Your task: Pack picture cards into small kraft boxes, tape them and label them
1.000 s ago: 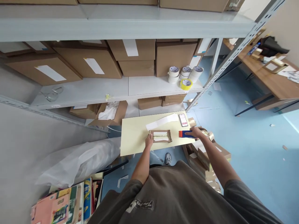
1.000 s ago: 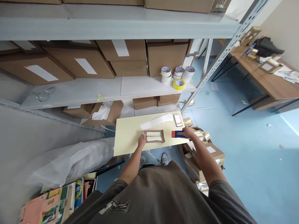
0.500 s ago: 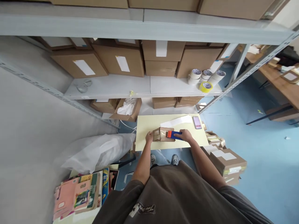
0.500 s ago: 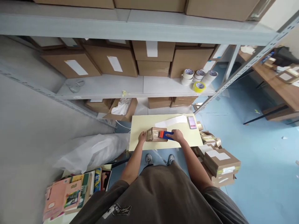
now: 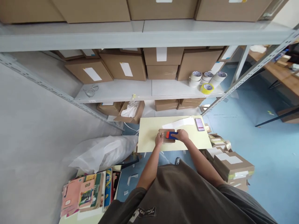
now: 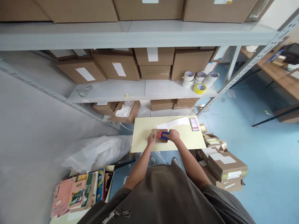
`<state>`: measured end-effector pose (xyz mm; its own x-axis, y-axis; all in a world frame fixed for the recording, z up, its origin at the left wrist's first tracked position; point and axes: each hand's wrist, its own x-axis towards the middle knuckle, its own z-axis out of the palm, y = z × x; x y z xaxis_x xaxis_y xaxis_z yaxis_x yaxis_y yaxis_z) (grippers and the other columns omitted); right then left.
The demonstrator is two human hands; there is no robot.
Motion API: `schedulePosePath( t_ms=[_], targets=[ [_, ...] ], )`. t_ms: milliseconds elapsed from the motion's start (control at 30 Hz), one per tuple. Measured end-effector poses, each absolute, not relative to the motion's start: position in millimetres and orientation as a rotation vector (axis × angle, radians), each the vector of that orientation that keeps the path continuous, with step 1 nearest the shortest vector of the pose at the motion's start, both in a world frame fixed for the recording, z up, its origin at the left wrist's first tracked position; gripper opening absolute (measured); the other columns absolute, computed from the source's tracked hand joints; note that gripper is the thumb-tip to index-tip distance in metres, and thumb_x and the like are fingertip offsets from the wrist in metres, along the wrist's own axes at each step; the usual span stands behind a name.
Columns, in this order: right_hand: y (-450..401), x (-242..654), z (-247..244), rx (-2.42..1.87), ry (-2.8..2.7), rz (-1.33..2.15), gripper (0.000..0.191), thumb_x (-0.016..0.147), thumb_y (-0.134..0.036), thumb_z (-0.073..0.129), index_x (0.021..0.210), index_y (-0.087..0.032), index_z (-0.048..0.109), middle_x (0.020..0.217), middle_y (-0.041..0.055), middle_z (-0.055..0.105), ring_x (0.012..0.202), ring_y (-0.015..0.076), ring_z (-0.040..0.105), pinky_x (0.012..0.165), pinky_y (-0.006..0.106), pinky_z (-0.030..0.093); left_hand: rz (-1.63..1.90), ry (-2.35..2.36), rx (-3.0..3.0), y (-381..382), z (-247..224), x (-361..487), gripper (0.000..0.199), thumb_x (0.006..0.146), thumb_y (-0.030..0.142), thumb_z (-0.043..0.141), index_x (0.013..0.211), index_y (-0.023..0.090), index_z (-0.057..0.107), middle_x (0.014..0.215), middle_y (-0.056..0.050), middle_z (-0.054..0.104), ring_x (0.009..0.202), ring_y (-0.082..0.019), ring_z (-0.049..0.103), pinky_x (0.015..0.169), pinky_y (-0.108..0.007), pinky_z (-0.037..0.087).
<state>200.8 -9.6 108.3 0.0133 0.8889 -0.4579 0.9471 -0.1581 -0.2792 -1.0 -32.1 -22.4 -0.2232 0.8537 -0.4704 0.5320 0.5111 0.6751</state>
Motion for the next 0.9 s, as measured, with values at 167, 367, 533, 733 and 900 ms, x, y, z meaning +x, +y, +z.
schedulePosePath(
  t_ms=[167, 367, 533, 733, 900],
  targets=[
    [-24, 273, 98, 2.223, 1.937, -0.864, 0.05, 0.087, -0.071, 0.071, 0.086, -0.021, 0.076, 0.092, 0.0115, 0.08, 0.088, 0.0254, 0.074, 0.065, 0.027, 0.044, 0.449, 1.873, 1.238, -34, -24, 60, 0.043, 0.107, 0.053, 0.043, 0.122, 0.021, 0.067, 0.12, -0.016, 0.077, 0.115, -0.032, 0.072, 0.092, -0.037, 0.052],
    [-44, 390, 98, 2.319, 1.87, -0.876, 0.052, 0.086, -0.071, 0.072, 0.082, -0.019, 0.076, 0.086, 0.0106, 0.079, 0.081, 0.0241, 0.072, 0.062, 0.027, 0.039, 0.433, 1.918, 1.268, -25, -27, 89, 0.042, 0.105, 0.053, 0.046, 0.12, 0.021, 0.068, 0.118, -0.016, 0.078, 0.114, -0.032, 0.072, 0.092, -0.037, 0.052],
    [-47, 427, 93, 2.298, 1.885, -0.844, 0.054, 0.082, -0.074, 0.074, 0.08, -0.02, 0.075, 0.085, 0.01, 0.077, 0.081, 0.0252, 0.07, 0.062, 0.027, 0.036, 0.467, 1.917, 1.275, -23, -37, 74, 0.038, 0.101, 0.051, 0.052, 0.117, 0.023, 0.071, 0.117, -0.013, 0.079, 0.115, -0.029, 0.073, 0.092, -0.034, 0.053],
    [-31, 359, 79, 2.229, 1.983, -0.904, 0.049, 0.087, -0.069, 0.072, 0.081, -0.021, 0.074, 0.083, 0.0072, 0.077, 0.078, 0.022, 0.07, 0.061, 0.025, 0.036, 0.628, 1.739, 1.111, -17, -42, 29, 0.046, 0.1, 0.056, 0.052, 0.111, 0.018, 0.074, 0.113, -0.012, 0.081, 0.107, -0.025, 0.075, 0.086, -0.031, 0.057],
    [-14, 274, 69, 2.176, 2.051, -0.973, 0.05, 0.092, -0.07, 0.067, 0.088, -0.021, 0.075, 0.089, 0.008, 0.079, 0.082, 0.0217, 0.072, 0.062, 0.024, 0.039, 0.589, 1.931, 0.993, -4, -35, -34, 0.047, 0.095, 0.052, 0.063, 0.124, 0.015, 0.072, 0.131, -0.018, 0.075, 0.124, -0.031, 0.069, 0.099, -0.036, 0.053]
  ],
)
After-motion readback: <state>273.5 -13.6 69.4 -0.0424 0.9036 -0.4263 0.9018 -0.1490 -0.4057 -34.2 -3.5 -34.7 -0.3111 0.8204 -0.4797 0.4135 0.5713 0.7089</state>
